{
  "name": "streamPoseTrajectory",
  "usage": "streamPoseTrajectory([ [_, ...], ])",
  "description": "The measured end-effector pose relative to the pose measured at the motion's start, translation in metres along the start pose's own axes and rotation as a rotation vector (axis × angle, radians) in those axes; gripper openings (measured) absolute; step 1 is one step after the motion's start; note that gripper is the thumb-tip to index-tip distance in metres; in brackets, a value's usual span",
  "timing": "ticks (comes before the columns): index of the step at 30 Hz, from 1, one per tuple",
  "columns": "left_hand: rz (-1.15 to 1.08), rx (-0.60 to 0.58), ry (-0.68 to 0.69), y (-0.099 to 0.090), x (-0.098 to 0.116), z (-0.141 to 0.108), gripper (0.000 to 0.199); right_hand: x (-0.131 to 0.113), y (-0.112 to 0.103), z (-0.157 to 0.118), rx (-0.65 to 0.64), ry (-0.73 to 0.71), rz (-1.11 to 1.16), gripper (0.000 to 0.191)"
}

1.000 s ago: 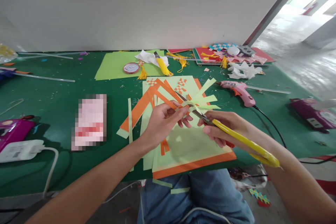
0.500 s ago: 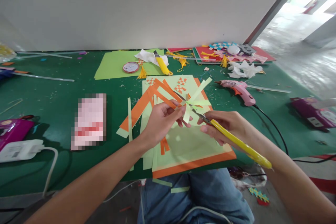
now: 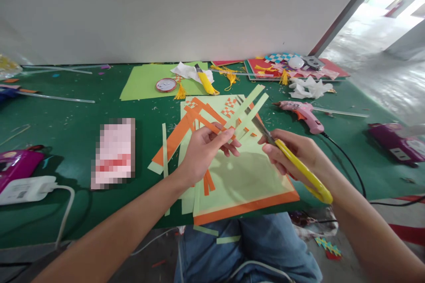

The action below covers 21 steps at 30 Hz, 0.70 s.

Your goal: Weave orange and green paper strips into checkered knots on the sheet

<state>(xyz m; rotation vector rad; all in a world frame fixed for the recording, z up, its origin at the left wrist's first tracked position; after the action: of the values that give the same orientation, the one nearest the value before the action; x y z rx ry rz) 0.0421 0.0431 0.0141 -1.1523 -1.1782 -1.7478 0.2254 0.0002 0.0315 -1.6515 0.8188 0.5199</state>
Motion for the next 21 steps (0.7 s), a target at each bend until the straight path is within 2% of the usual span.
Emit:
streamPoseTrajectory([
  [3,-0.048,0.142,0.069,-0.012,0.005,0.005,0.022,0.008,-0.015,0.002,0.182,-0.038,-0.184,0.039],
  [5,-0.087,0.241,0.095,-0.021,0.007,0.008,0.022,0.013,-0.020,0.000,0.242,-0.078,-0.322,0.036],
  [8,-0.139,0.316,0.066,-0.029,0.004,0.011,0.023,0.023,-0.017,-0.004,0.163,-0.116,-0.454,0.041],
  [12,-0.186,0.339,0.019,-0.032,0.000,0.012,0.023,0.037,-0.007,-0.016,0.005,-0.227,-0.543,0.036],
  [16,-0.200,0.353,0.012,-0.031,0.000,0.012,0.020,0.045,-0.008,-0.023,-0.061,-0.351,-0.594,0.042],
  [19,-0.198,0.366,0.005,-0.031,-0.001,0.012,0.021,0.041,-0.016,-0.020,-0.084,-0.375,-0.647,0.043],
  [21,-0.197,0.372,-0.005,-0.031,-0.001,0.013,0.022,0.029,-0.021,-0.013,-0.060,-0.357,-0.676,0.040],
])
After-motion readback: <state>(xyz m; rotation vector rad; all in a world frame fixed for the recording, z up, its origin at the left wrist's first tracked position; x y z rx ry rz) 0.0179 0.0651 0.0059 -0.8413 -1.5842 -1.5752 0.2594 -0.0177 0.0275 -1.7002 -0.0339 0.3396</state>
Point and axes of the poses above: each hand's wrist, its own z-axis towards the middle knuckle, its own y-axis out of the palm, x = y × z, the point moved 6 cm from there along z, towards the middle knuckle, and after that the axes turned 13 degrees about y, right-handed, at the moved point
